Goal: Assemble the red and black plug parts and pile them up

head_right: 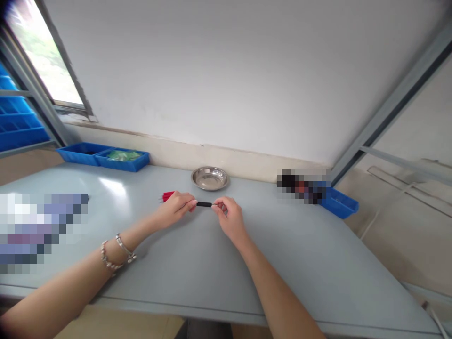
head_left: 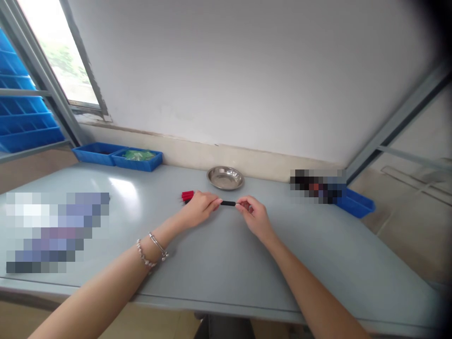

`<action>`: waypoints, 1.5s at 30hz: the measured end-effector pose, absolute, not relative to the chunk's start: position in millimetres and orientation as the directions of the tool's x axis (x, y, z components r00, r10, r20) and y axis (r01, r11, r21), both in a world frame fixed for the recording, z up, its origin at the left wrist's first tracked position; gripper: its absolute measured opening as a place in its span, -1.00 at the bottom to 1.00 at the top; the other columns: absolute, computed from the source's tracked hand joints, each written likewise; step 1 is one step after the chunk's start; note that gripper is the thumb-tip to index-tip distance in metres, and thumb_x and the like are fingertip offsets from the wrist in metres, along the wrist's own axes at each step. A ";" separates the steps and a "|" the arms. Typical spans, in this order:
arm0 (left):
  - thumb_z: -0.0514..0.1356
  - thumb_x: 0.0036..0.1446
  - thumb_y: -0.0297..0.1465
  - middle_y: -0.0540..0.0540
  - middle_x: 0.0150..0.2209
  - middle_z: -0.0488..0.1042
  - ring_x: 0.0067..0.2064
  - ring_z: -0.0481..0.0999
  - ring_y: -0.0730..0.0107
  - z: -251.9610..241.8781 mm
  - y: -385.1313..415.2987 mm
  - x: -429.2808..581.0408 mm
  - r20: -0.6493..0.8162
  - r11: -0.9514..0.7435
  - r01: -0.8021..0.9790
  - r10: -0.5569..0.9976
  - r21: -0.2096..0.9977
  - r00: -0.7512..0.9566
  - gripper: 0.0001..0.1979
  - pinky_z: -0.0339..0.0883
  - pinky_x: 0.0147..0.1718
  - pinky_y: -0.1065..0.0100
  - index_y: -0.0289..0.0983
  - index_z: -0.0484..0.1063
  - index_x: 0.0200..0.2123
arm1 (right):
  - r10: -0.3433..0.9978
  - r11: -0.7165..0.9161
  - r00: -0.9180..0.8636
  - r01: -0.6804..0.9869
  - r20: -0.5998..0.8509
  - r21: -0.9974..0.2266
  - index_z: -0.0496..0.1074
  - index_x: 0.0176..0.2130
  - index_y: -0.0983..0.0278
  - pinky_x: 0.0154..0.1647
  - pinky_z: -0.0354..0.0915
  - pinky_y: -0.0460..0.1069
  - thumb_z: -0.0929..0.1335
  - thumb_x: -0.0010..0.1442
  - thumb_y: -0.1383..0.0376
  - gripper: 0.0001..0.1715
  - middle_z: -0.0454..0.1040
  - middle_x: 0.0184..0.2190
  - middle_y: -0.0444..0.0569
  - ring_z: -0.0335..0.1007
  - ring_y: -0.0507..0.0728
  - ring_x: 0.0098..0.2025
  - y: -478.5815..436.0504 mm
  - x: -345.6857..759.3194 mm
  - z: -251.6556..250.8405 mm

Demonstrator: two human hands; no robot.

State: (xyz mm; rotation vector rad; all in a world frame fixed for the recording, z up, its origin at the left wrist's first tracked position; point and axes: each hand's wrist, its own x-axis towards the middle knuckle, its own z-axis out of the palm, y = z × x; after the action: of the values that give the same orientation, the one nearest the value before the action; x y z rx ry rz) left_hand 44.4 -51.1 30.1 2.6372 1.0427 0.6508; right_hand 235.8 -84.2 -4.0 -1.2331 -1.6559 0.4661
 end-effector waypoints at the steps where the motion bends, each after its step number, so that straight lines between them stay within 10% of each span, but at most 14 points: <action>1: -0.18 0.22 -0.28 0.01 -0.56 0.33 -0.51 0.26 0.51 30.3 -51.2 44.5 0.311 -0.712 0.591 0.700 0.380 0.643 -0.59 0.10 -0.38 0.42 -0.30 0.28 -0.55 | 0.877 0.416 -0.006 0.509 0.480 -0.754 0.34 -0.42 0.27 -0.41 0.17 -0.08 0.26 0.05 0.28 -0.89 0.34 -0.50 -0.10 0.22 0.03 -0.45 -84.6 235.7 -3.6; 23: -0.22 0.16 -0.10 0.03 -0.74 0.23 -0.59 0.22 0.53 33.0 -46.8 45.7 0.074 -0.302 0.422 0.876 0.855 0.476 -0.44 0.17 -0.43 0.45 -0.28 0.13 -0.75 | 0.803 0.498 -0.011 0.559 0.595 -0.662 0.33 -0.38 0.26 -0.39 0.21 -0.06 0.23 0.09 0.28 -0.88 0.35 -0.47 -0.08 0.25 0.04 -0.43 -87.8 236.2 0.1; 34: -0.13 0.14 -0.19 -0.08 -0.55 0.42 -0.47 0.37 0.36 33.1 -15.3 7.9 0.339 -0.264 0.836 0.935 0.482 0.100 -0.59 0.15 -0.46 0.38 -0.30 0.39 -0.46 | 0.830 0.421 0.052 0.596 0.556 -0.684 0.32 -0.35 0.27 -0.42 0.19 -0.07 0.23 0.08 0.21 -0.81 0.33 -0.51 -0.11 0.20 0.01 -0.50 -85.7 239.3 -3.6; 45: -0.06 0.11 -0.28 -0.27 -0.21 0.45 -0.15 0.39 0.03 21.7 -0.1 -21.9 0.146 0.077 0.972 0.983 0.222 -0.112 -0.68 0.21 -0.29 0.18 -0.29 0.41 -0.25 | 0.804 0.353 0.127 0.685 0.581 -0.638 0.33 -0.41 0.28 -0.37 0.19 -0.04 0.26 0.03 0.22 -0.83 0.34 -0.53 -0.10 0.20 0.04 -0.48 -78.5 248.1 -7.4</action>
State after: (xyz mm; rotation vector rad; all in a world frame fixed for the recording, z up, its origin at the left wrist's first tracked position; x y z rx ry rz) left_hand -21.9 -0.1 21.7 2.0653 2.2748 0.4113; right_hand 248.1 -78.5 -7.4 -1.3715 -1.5958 0.1467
